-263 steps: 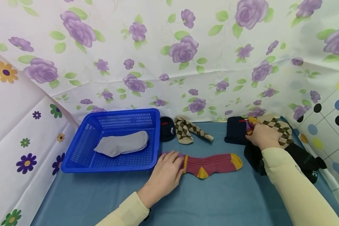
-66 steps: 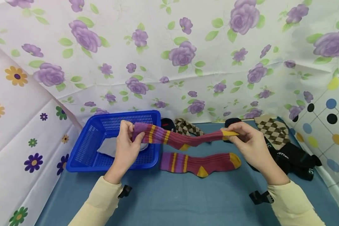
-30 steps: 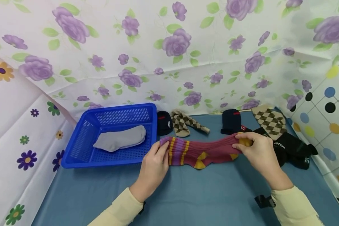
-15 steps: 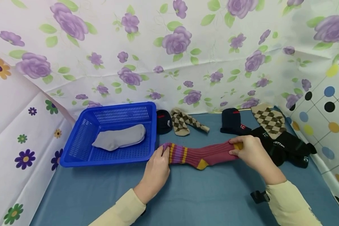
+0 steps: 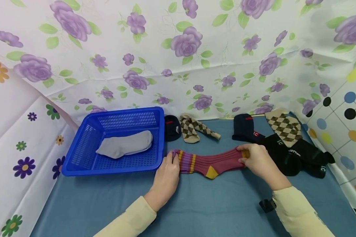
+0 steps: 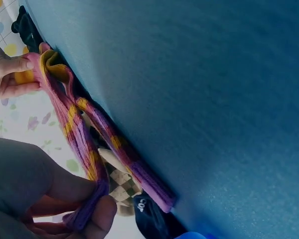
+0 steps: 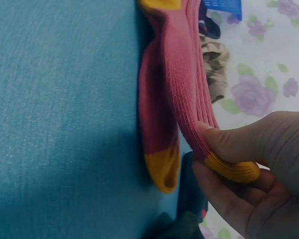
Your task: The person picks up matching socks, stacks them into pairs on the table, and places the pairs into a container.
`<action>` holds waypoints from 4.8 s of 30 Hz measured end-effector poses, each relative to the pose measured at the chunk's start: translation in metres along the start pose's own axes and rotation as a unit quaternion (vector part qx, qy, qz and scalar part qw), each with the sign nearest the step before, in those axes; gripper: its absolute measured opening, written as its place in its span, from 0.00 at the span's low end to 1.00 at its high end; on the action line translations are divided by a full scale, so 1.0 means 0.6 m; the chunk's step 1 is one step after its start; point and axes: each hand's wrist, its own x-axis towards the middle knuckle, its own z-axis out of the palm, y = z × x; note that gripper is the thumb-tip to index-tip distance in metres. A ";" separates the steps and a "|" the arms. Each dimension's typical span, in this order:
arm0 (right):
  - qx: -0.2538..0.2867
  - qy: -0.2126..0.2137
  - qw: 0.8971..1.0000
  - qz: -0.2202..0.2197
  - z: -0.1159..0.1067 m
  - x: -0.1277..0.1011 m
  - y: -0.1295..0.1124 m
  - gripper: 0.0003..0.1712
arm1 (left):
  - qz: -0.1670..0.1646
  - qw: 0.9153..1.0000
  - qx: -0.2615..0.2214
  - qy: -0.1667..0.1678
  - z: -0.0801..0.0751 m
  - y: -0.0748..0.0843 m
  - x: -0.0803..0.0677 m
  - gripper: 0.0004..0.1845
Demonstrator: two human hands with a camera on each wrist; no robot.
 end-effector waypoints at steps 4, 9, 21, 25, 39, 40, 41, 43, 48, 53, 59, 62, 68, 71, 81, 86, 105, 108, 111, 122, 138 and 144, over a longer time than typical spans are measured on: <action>0.003 -0.011 1.000 0.003 0.008 0.007 0.006 0.20 | -0.016 0.999 0.018 -0.029 0.005 0.004 0.001 0.16; 0.002 -0.019 1.000 0.012 0.017 0.013 0.009 0.19 | -0.033 0.996 0.025 -0.085 0.012 0.006 0.001 0.16; -0.025 0.020 0.999 -0.003 0.038 0.010 0.034 0.18 | -0.023 0.995 0.041 -0.084 0.021 -0.004 -0.003 0.15; -0.032 0.054 0.998 -0.022 0.034 0.000 0.029 0.17 | -0.015 0.995 0.002 -0.100 0.011 -0.006 -0.003 0.19; -0.069 0.118 0.988 -0.075 0.065 -0.030 -0.030 0.12 | 0.024 0.996 -0.006 -0.084 -0.011 0.000 0.001 0.13; -0.075 0.112 0.988 -0.080 0.070 -0.030 -0.030 0.12 | 0.017 0.995 -0.008 -0.097 -0.011 0.000 0.002 0.13; -0.080 0.106 0.987 -0.085 0.074 -0.029 -0.028 0.13 | 0.010 0.994 -0.007 -0.111 -0.010 0.000 0.002 0.13; -0.086 0.095 0.988 -0.086 0.080 -0.027 -0.022 0.13 | -0.003 0.990 -0.001 -0.139 -0.006 -0.002 0.003 0.14; -0.092 0.075 0.990 -0.077 0.087 -0.024 -0.011 0.15 | -0.013 0.983 0.018 -0.180 0.003 -0.009 0.007 0.16; -0.106 0.085 0.988 -0.078 0.089 -0.021 -0.009 0.13 | -0.024 0.982 -0.010 -0.186 0.006 -0.012 0.013 0.16; -0.117 0.074 0.987 -0.082 0.086 -0.018 -0.011 0.13 | -0.042 0.980 -0.028 -0.190 0.006 -0.012 0.018 0.15; -0.099 0.088 0.987 -0.088 0.073 -0.014 -0.013 0.14 | -0.041 0.986 -0.009 -0.163 0.004 -0.010 0.023 0.19; -0.067 0.104 0.991 -0.055 0.047 -0.001 -0.019 0.17 | -0.072 0.987 0.016 -0.142 0.013 -0.004 0.034 0.38; -0.079 0.071 0.994 -0.018 0.044 0.003 -0.016 0.23 | -0.089 0.981 0.030 -0.172 0.017 -0.001 0.039 0.45; -0.112 -0.001 0.994 0.010 0.042 0.020 -0.010 0.28 | -0.113 0.961 0.003 -0.252 0.022 0.002 0.052 0.45; -0.099 -0.006 0.995 0.014 0.040 0.027 -0.009 0.28 | -0.115 0.962 0.019 -0.246 0.028 0.000 0.051 0.45; -0.050 0.022 0.998 -0.014 0.036 0.000 0.005 0.14 | -0.056 0.981 -0.008 -0.187 0.003 -0.001 0.019 0.14; -0.033 0.022 0.999 -0.023 0.032 -0.007 0.001 0.15 | -0.077 0.979 -0.067 -0.176 0.003 -0.003 0.009 0.12; -0.025 0.022 0.999 -0.034 0.024 -0.012 -0.006 0.16 | -0.086 0.977 -0.103 -0.168 0.002 -0.004 0.002 0.11; -0.003 0.031 0.998 -0.054 -0.013 -0.027 -0.041 0.13 | -0.042 0.983 -0.141 -0.111 -0.026 -0.008 -0.017 0.12; 0.007 0.100 0.989 -0.105 -0.053 -0.035 -0.099 0.12 | -0.074 0.963 -0.229 -0.119 -0.152 -0.057 0.017 0.08; 0.029 0.113 0.987 -0.114 -0.067 -0.019 -0.143 0.09 | -0.104 0.962 -0.236 -0.090 -0.206 -0.124 0.050 0.05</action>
